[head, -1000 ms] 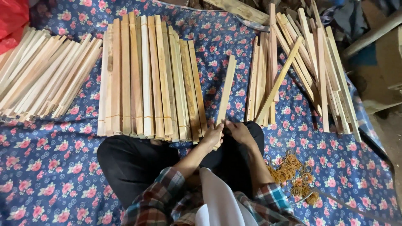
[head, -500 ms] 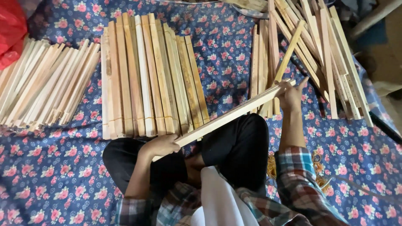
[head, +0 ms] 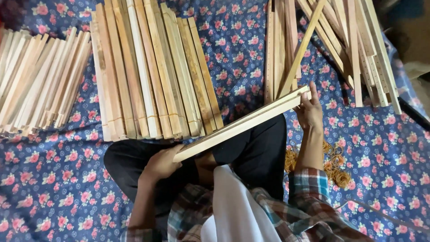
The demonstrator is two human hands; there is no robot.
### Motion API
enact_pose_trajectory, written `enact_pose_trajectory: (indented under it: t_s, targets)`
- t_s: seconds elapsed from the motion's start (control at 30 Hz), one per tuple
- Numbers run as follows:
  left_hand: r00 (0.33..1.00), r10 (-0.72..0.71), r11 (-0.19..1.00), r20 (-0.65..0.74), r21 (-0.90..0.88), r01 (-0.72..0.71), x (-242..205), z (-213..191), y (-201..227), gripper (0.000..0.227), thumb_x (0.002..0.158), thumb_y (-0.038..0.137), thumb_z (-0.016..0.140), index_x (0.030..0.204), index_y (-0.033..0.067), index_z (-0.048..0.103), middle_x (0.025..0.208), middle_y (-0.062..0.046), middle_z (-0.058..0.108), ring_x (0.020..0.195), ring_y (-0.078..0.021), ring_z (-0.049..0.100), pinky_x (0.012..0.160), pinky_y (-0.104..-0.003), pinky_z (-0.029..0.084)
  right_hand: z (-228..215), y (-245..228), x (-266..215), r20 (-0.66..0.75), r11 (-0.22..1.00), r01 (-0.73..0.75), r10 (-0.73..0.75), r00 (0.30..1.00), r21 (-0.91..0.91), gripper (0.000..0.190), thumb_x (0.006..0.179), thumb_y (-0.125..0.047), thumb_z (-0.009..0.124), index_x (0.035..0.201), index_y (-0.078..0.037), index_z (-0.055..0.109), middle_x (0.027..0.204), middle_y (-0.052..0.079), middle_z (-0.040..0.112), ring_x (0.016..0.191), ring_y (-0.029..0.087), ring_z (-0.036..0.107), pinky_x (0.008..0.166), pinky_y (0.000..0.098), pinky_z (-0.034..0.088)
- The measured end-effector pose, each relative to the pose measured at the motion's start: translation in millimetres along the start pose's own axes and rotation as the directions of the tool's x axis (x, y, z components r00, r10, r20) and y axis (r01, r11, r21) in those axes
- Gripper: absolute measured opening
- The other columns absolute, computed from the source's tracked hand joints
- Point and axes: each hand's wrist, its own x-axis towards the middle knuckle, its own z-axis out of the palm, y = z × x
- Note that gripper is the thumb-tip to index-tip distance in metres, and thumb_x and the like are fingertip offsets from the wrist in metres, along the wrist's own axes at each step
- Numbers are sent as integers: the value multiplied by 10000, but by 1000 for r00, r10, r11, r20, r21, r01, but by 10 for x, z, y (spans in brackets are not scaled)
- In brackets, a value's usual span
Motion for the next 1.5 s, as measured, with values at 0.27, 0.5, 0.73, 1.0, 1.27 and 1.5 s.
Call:
enact_pose_trajectory:
  t_s: [0.27, 0.5, 0.73, 1.0, 1.27, 1.5]
  targets:
    - [999, -15, 999, 35, -49, 17, -297, -337, 291, 827, 763, 251, 790, 1520, 299, 458, 1378, -168, 639, 1312, -385, 567, 1101, -462, 468, 74, -32, -154, -213, 993, 115, -113, 971, -2, 374, 1049, -275, 671, 1397, -144, 632, 1219, 57, 738, 978, 200, 690, 896, 541, 657]
    - [969, -247, 962, -32, 114, 249, -42, 23, -478, 450, 749, 347, 745, 1198, 322, 749, 1070, -66, 795, 1072, -320, 721, 937, -415, 572, 752, 116, -712, -396, 957, 173, -255, 882, -232, 274, 988, -291, 785, 887, -44, 724, 1185, 209, 695, 1209, 299, 651, 1102, 493, 480]
    - [996, 13, 942, -89, 335, 18, 562, 529, 101, 851, 587, 717, 834, 1282, 257, 657, 1196, -83, 714, 1128, -337, 674, 903, -496, 562, 798, 266, -861, -423, 914, 136, -304, 854, -383, 350, 978, -374, 805, 953, -31, 740, 1248, 213, 590, 1164, 189, 493, 1067, 374, 448]
    - [410, 651, 755, -639, 598, -267, 1251, 1292, 1656, 369, 893, 69, 593, 1252, 128, 653, 790, -86, 618, 679, -254, 665, 623, -381, 512, 860, 186, -989, -385, 904, 134, -303, 872, -407, 295, 1030, -357, 690, 1135, -91, 766, 725, -3, 638, 639, 29, 551, 586, 145, 456]
    - [433, 755, 643, -493, 687, -338, 1219, 1134, 1523, 271, 869, 47, 542, 1117, 76, 647, 733, -62, 589, 574, -236, 656, 444, -331, 512, 704, 316, -947, -367, 911, 136, -289, 884, -389, 333, 1052, -379, 643, 1115, -74, 762, 700, -30, 625, 612, 8, 557, 570, 131, 466]
    - [456, 775, 621, -437, 657, -427, 1179, 1052, 1509, 223, 882, 11, 490, 1052, 44, 631, 722, -69, 599, 559, -247, 676, 436, -345, 536, 637, 332, -954, -385, 921, 99, -253, 887, -378, 360, 1044, -437, 645, 1027, -89, 734, 751, -31, 644, 641, 7, 544, 589, 139, 433]
